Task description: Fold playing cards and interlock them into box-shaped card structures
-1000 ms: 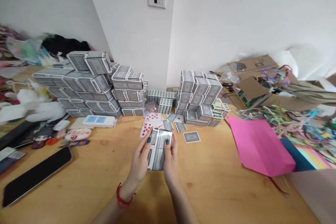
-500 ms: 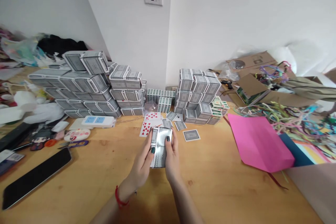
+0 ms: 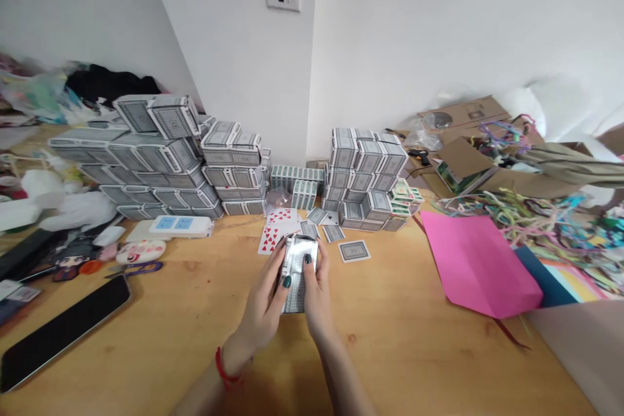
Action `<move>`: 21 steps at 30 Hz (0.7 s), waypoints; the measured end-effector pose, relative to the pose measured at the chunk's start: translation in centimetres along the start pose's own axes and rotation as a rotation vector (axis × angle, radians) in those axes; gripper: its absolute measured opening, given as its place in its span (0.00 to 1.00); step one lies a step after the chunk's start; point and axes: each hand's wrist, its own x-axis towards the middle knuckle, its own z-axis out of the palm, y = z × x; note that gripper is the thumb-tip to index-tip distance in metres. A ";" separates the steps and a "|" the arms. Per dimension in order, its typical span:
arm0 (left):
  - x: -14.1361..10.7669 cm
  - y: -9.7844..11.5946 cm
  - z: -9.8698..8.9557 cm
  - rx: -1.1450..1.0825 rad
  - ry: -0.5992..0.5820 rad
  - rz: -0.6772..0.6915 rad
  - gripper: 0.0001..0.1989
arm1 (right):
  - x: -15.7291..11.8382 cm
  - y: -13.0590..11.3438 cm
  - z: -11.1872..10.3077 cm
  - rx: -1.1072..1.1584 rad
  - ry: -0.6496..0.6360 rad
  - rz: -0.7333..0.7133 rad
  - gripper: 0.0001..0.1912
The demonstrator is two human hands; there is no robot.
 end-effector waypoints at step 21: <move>1.7 -0.7 -1.0 0.082 0.237 0.129 0.11 | -0.5 0.6 -0.5 -0.060 -0.075 -0.078 0.18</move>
